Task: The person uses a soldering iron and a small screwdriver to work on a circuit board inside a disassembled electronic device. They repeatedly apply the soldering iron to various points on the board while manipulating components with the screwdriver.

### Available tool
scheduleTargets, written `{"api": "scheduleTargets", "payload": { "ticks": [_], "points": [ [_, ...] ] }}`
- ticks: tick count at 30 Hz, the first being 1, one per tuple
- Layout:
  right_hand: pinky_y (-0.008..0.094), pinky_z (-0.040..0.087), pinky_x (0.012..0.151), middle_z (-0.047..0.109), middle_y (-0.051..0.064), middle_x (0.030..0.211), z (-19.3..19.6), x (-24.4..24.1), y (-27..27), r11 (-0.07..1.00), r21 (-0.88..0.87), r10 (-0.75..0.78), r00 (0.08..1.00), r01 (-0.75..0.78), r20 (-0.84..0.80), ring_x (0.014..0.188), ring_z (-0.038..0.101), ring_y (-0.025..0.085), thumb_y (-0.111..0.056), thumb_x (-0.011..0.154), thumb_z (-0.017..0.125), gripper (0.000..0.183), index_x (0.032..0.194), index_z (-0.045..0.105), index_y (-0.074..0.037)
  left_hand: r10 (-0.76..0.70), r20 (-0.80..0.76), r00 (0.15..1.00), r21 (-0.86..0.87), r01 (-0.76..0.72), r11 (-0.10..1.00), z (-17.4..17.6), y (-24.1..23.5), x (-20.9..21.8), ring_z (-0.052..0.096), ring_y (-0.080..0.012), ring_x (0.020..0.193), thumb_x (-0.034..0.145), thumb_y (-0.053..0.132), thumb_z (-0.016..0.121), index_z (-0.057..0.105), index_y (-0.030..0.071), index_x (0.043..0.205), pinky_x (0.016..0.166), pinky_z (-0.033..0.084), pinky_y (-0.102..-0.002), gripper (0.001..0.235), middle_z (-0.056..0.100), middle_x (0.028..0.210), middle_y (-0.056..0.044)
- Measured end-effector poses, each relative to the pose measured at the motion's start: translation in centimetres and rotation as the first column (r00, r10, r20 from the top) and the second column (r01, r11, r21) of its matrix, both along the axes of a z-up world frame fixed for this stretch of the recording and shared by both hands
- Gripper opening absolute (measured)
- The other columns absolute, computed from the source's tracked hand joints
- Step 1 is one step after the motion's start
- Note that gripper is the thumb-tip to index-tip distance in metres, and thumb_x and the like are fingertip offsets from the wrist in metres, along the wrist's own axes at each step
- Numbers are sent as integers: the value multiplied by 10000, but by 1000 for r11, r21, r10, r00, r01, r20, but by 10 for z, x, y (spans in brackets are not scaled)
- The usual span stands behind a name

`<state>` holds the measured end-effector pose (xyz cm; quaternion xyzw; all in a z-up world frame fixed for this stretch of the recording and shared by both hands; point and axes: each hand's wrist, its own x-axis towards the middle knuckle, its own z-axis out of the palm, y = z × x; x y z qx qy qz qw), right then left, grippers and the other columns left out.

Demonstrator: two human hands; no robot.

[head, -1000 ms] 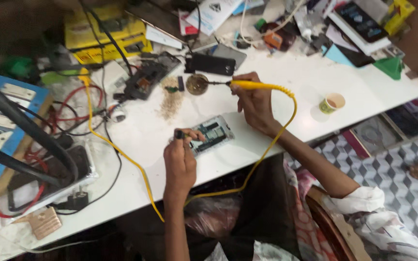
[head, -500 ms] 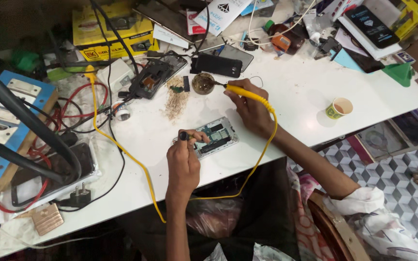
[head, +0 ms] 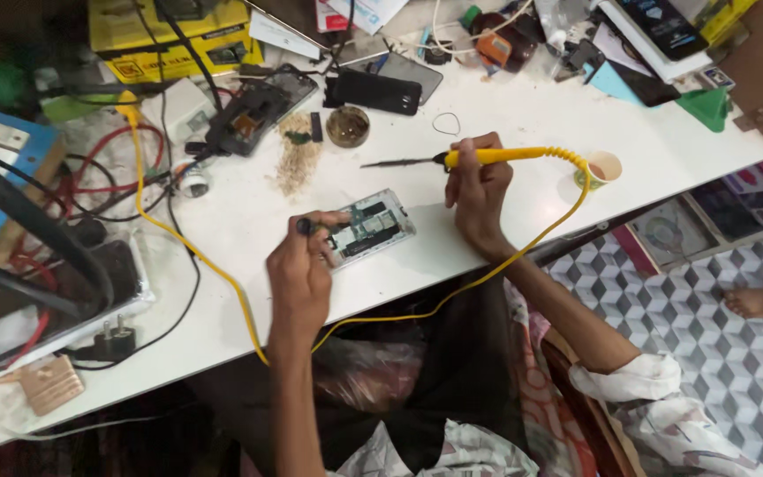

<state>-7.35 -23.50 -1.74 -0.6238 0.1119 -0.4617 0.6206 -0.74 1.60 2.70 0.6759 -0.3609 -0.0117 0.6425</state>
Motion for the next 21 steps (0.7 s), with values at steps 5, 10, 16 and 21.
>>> {"api": "scheduleTargets", "payload": {
  "ticks": [5, 10, 16, 21],
  "points": [
    [214, 387, 443, 565, 25, 777, -13, -11, 13, 929, -349, 109, 992, -125, -67, 527, 472, 55, -218, 1139, 514, 218, 1020, 518, -36, 69, 373, 925, 184, -146, 972, 15, 27, 0, 638, -207, 855, 809, -168, 539, 701, 34, 1116, 755, 547, -329, 402, 664, 1280, -115],
    [215, 344, 419, 526, 15, 709, -16, -16, 15, 985, -163, 75, 990, -55, 120, 502, 403, 39, -285, 1126, 531, 281, 974, 506, -50, 14, 524, 851, 401, -261, 878, 19, 34, 0, 606, -213, 809, 765, -123, 671, 800, 125, 1063, 803, 512, -388, 409, 621, 1310, -95],
    [220, 326, 395, 496, 4, 645, -17, -17, 11, 990, -92, 114, 990, -106, 87, 457, 397, 44, -321, 1110, 534, 335, 908, 524, -54, -119, 604, 788, 500, -259, 826, 13, 34, 0, 643, -219, 938, 751, -85, 676, 795, 120, 1109, 871, 445, -392, 428, 619, 1221, -54],
    [220, 319, 412, 498, 2, 626, -21, -18, 15, 981, -110, 164, 985, -158, 56, 451, 388, 45, -302, 1120, 508, 323, 924, 524, -46, -90, 752, 653, 467, -432, 772, 39, 41, -14, 654, -256, 956, 661, -77, 648, 735, 110, 1232, 905, 389, -449, 607, 680, 1221, -72]
  ]
}}
